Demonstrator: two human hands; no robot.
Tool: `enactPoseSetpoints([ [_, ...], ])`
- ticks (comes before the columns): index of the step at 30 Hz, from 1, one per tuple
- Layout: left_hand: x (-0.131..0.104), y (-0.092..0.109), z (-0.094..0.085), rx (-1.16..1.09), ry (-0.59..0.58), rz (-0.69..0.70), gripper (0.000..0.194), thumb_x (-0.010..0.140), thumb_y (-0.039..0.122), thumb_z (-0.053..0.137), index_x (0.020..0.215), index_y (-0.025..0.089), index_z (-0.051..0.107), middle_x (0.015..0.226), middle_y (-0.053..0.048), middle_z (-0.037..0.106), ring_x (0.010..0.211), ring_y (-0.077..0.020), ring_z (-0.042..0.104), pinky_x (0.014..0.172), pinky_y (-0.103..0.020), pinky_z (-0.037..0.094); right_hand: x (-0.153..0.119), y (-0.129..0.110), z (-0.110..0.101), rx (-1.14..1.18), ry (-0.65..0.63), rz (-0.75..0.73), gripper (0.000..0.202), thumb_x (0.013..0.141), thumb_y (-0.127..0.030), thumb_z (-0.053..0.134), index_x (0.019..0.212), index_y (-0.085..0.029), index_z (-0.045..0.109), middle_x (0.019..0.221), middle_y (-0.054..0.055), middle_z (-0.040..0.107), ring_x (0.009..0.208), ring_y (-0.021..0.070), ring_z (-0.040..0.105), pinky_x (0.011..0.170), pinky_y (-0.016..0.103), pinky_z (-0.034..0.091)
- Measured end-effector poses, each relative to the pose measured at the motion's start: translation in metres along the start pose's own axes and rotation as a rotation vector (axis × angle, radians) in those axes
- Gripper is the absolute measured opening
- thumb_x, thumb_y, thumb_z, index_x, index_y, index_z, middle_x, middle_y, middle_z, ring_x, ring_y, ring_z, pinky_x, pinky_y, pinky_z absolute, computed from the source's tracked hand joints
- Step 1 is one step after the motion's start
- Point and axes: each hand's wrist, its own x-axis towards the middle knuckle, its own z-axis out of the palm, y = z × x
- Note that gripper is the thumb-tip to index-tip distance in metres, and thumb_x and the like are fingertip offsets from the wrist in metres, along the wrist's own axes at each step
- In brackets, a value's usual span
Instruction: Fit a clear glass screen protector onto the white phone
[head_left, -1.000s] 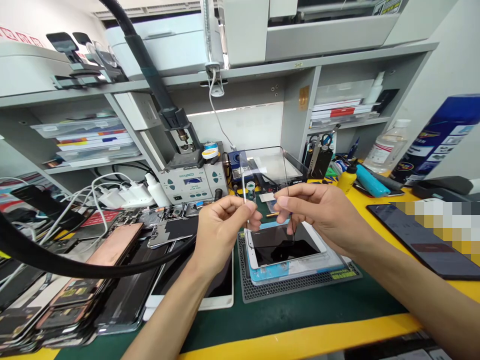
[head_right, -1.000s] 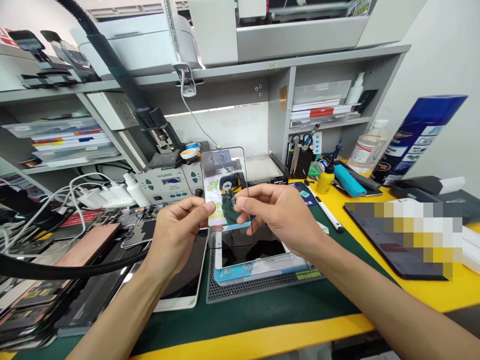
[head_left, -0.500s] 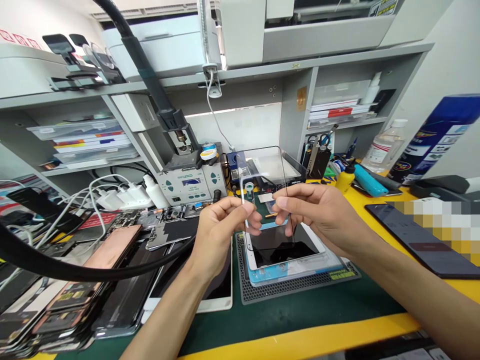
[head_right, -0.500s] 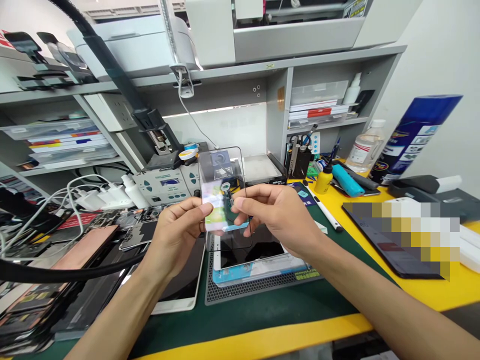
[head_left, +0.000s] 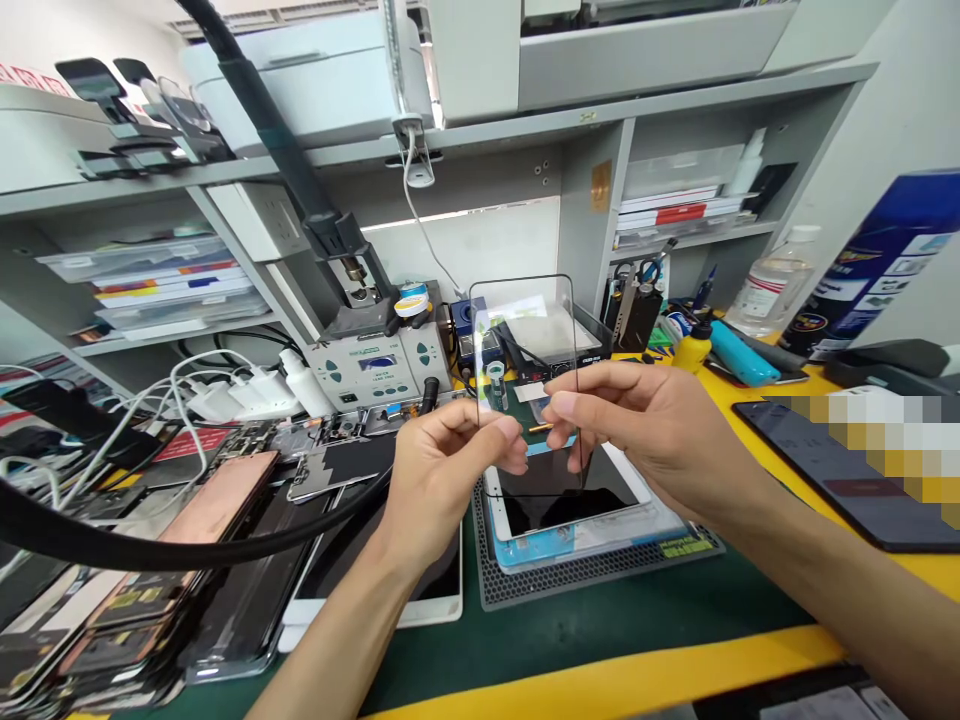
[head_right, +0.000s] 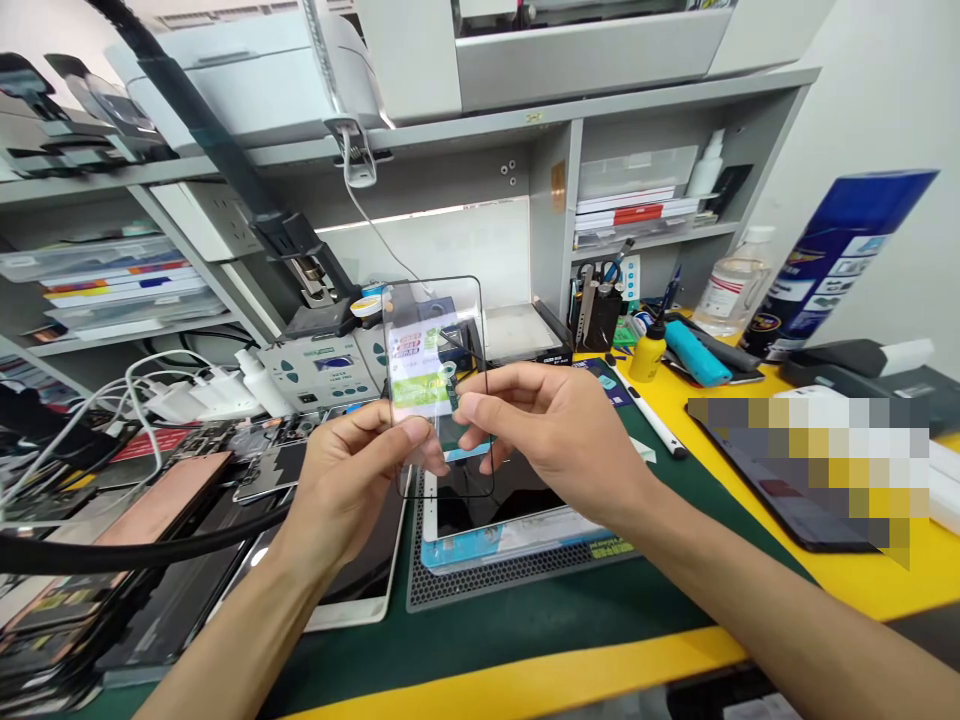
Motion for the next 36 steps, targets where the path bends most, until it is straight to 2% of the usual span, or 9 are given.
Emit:
enactPoseSetpoints([
  [12,0.0,0.0,-0.001,-0.014,-0.019,0.021,0.016,0.086,0.028,0.075,0.075,0.017,0.073,0.07,-0.001,0.073,0.064,-0.0131,0.066,0.068,-0.026,0.053,0.002,-0.002,-0.001,0.064,-0.044,0.053,0.02,0.077,-0.036,0.084,0.086,-0.018,0.078,0.076,0.005,0.074,0.064,0.0158,0.07,0.051,0.023,0.057],
  [16,-0.001,0.002,0.003,0.115,0.029,0.075,0.018,0.088,0.029,0.073,0.075,0.017,0.071,0.07,-0.002,0.072,0.065,-0.0152,0.066,0.069,-0.028,0.053,0.001,-0.001,-0.002,-0.036,-0.002,-0.002,0.021,0.079,-0.036,0.083,0.089,-0.018,0.078,0.078,0.006,0.076,0.067,0.0177,0.071,0.057,0.027,0.06],
  [20,-0.002,0.005,0.006,0.323,0.136,0.24,0.01,0.086,0.028,0.073,0.082,0.019,0.074,0.085,-0.005,0.074,0.081,-0.0192,0.067,0.078,-0.03,0.053,-0.001,-0.004,-0.005,-0.256,0.008,-0.158,0.013,0.081,-0.029,0.081,0.091,-0.021,0.078,0.09,0.005,0.079,0.083,0.022,0.074,0.078,0.034,0.061],
  [22,0.0,0.006,0.004,0.348,0.166,0.283,0.011,0.084,0.026,0.075,0.094,0.021,0.076,0.101,-0.006,0.075,0.094,-0.0216,0.068,0.089,-0.032,0.052,-0.001,-0.006,-0.006,-0.377,0.016,-0.337,0.004,0.083,-0.024,0.078,0.087,-0.024,0.077,0.093,0.005,0.079,0.093,0.0244,0.073,0.086,0.039,0.06],
  [24,0.004,0.007,-0.001,0.326,0.207,0.293,0.027,0.082,0.024,0.077,0.109,0.023,0.073,0.119,-0.006,0.072,0.11,-0.0231,0.065,0.1,-0.034,0.049,0.0,-0.007,-0.007,-0.511,0.047,-0.596,0.009,0.084,-0.017,0.075,0.086,-0.026,0.077,0.094,0.005,0.078,0.103,0.0268,0.071,0.096,0.045,0.056],
  [27,0.009,0.011,-0.01,0.137,0.248,0.169,0.029,0.08,0.024,0.077,0.108,0.021,0.072,0.118,-0.007,0.071,0.114,-0.0235,0.063,0.101,-0.035,0.048,0.002,-0.006,-0.01,-0.745,0.133,-0.943,0.022,0.081,-0.007,0.073,0.087,-0.028,0.077,0.101,0.006,0.077,0.119,0.0314,0.064,0.104,0.052,0.051],
  [29,0.011,0.015,-0.013,-0.087,0.14,-0.035,0.02,0.082,0.03,0.072,0.097,0.016,0.075,0.101,-0.01,0.074,0.099,-0.0234,0.066,0.091,-0.035,0.052,0.004,-0.004,-0.011,-0.871,0.191,-1.073,0.025,0.078,-0.005,0.073,0.085,-0.028,0.077,0.11,0.006,0.075,0.127,0.0342,0.059,0.104,0.055,0.05],
  [32,0.008,0.02,-0.01,-0.307,-0.086,-0.282,0.032,0.085,0.041,0.066,0.085,0.011,0.078,0.084,-0.012,0.073,0.079,-0.0211,0.066,0.077,-0.033,0.053,0.004,-0.001,-0.013,-0.961,0.238,-1.135,0.028,0.076,-0.005,0.074,0.085,-0.031,0.076,0.125,0.004,0.07,0.134,0.0361,0.053,0.104,0.057,0.05],
  [36,0.002,0.02,0.0,-0.275,-0.093,-0.3,0.02,0.075,0.034,0.08,0.075,0.015,0.075,0.073,-0.005,0.07,0.066,-0.0137,0.061,0.067,-0.024,0.048,0.003,0.005,-0.012,-0.994,0.227,-1.14,0.032,0.076,-0.004,0.074,0.086,-0.034,0.076,0.134,0.0,0.064,0.138,0.0371,0.049,0.107,0.057,0.048],
])
